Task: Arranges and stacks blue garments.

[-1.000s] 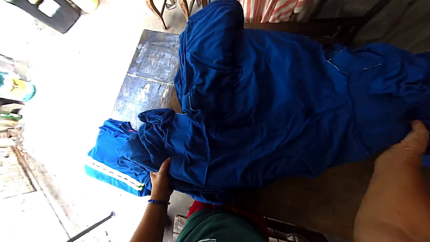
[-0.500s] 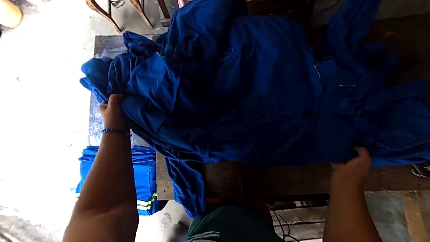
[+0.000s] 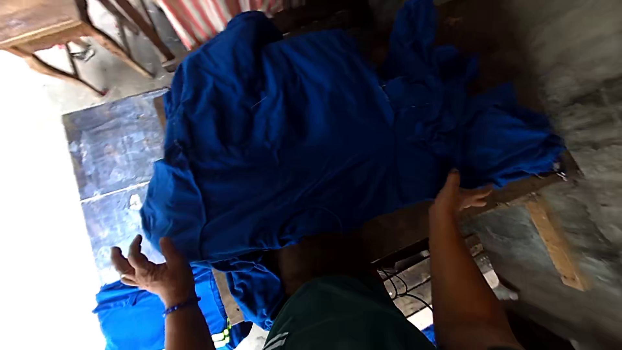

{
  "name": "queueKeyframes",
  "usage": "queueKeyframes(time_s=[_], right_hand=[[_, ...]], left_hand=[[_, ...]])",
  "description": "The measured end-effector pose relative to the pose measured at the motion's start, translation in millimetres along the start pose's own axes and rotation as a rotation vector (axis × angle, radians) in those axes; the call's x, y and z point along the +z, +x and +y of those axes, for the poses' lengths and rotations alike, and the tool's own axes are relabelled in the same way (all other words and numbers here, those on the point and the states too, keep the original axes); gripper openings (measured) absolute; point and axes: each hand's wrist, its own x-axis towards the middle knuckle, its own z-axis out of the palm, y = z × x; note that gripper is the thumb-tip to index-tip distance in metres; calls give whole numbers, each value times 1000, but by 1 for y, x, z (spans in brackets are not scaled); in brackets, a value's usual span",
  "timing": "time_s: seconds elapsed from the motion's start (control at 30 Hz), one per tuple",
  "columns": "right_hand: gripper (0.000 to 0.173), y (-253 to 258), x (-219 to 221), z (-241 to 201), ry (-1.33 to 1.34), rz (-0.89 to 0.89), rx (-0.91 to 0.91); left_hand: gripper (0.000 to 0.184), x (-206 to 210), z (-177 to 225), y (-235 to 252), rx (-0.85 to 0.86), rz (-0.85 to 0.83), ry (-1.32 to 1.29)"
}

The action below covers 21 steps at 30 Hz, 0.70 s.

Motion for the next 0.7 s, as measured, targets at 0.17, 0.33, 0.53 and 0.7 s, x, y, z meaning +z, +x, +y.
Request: queueKeyframes(time_s=[0.17,0.33,0.53,0.7], right_hand=[[76,36,26,17,-556,-390,-831],[79,97,56,16,-697,-690,-699],[69,51,37,9,-588,-603,-605],[74,-22,1,41,-415,-551,-753]], left_hand=[[64,54,-19,-35,180,-334,70],[63,51,-21,-36,173,-304,46],[120,42,-20,-128,89,-147,-37],[55,45,-49,-163,-28,-342,-14]])
